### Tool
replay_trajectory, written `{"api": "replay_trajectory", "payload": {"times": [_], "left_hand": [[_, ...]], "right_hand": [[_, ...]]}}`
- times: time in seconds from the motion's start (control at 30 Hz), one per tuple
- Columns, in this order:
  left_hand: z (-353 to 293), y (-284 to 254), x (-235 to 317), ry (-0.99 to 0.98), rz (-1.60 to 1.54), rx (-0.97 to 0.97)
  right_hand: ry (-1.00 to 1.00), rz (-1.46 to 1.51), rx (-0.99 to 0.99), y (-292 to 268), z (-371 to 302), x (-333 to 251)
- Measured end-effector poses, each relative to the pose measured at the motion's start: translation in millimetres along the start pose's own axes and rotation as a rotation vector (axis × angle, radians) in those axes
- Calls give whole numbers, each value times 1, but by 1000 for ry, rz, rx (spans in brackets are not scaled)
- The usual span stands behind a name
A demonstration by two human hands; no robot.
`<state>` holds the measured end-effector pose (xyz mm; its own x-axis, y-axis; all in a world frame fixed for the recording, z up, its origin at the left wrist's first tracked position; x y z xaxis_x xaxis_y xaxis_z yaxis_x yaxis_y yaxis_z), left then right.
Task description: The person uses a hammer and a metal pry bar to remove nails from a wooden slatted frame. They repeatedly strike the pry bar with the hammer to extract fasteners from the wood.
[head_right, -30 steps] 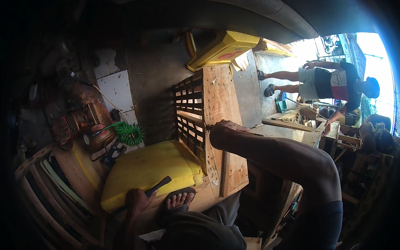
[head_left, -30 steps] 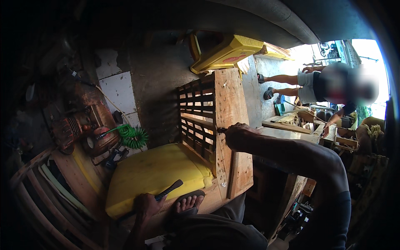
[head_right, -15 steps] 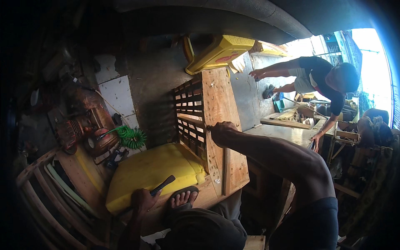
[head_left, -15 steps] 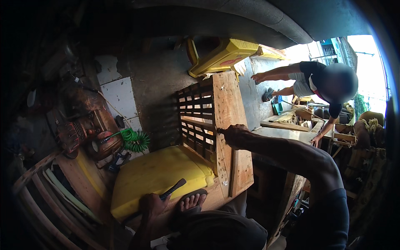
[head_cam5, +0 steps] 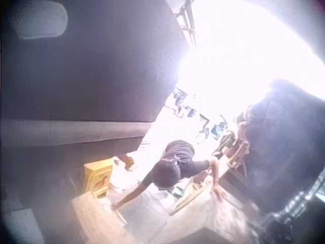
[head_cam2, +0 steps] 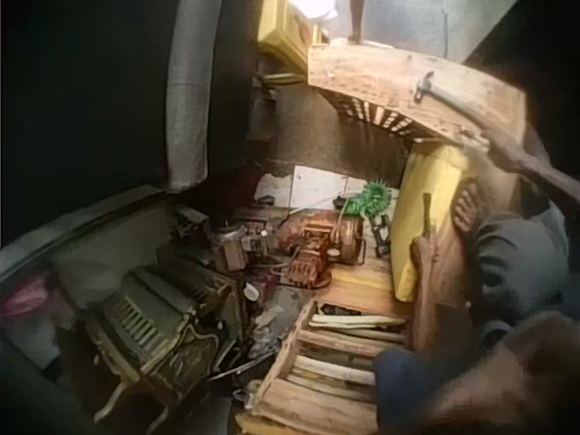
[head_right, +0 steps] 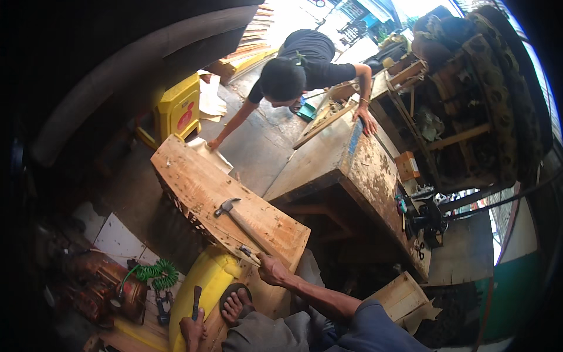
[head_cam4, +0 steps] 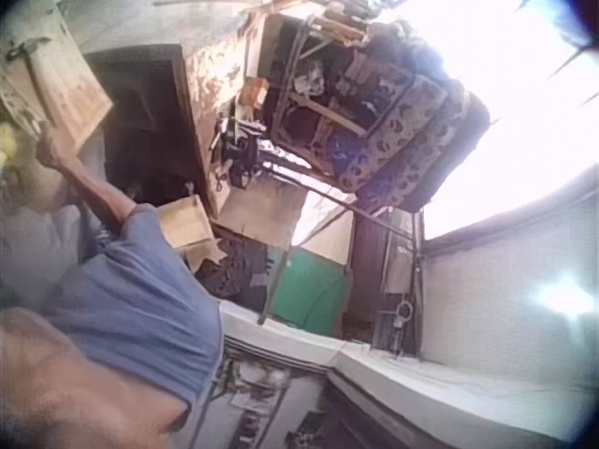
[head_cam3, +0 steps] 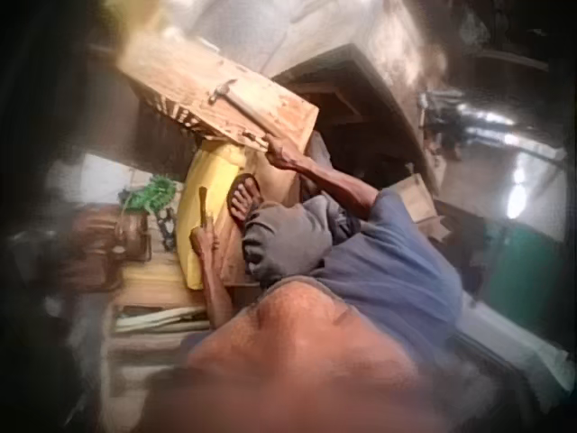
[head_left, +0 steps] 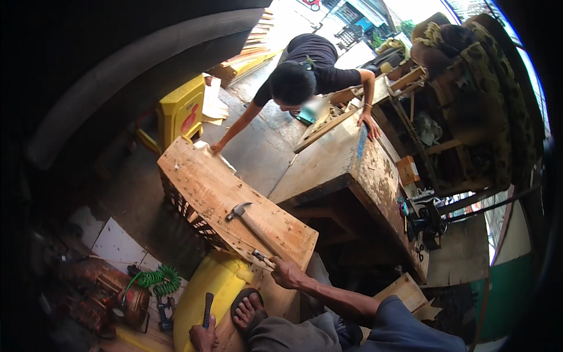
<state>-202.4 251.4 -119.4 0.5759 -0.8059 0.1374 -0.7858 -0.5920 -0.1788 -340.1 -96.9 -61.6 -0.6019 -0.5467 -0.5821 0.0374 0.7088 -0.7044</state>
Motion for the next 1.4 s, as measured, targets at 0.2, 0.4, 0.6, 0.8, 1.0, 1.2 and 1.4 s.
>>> {"api": "replay_trajectory", "payload": {"times": [0.2,0.4,0.6,0.8,1.0,1.2,1.4], "left_hand": [[81,5,-47,272,334,95],[24,-15,43,727,576,425],[-126,100,188,904,781,270],[-232,210,275,879,663,-98],[-255,299,288,717,6,-708],[-201,309,254,328,-205,-800],[-188,305,215,256,-71,-724]], "right_hand": [[47,-83,301,22,-42,42],[-174,243,461,-18,-50,-33],[-366,382,584,-68,-98,-57],[-189,566,564,-61,-139,18],[-175,654,569,-75,-183,25],[45,776,578,-22,-190,50],[143,920,503,15,-221,33]]}}
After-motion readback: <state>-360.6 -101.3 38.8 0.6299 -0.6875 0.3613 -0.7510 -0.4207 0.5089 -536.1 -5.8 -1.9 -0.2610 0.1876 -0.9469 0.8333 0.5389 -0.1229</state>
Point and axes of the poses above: each hand's wrist, its own z-axis towards the middle knuckle, its own y-axis out of the palm, x = y × z, the point moved 5 cm from there along z, towards the middle knuckle, and after that the axes turned 14 degrees about -y, right-handed, at the moved point
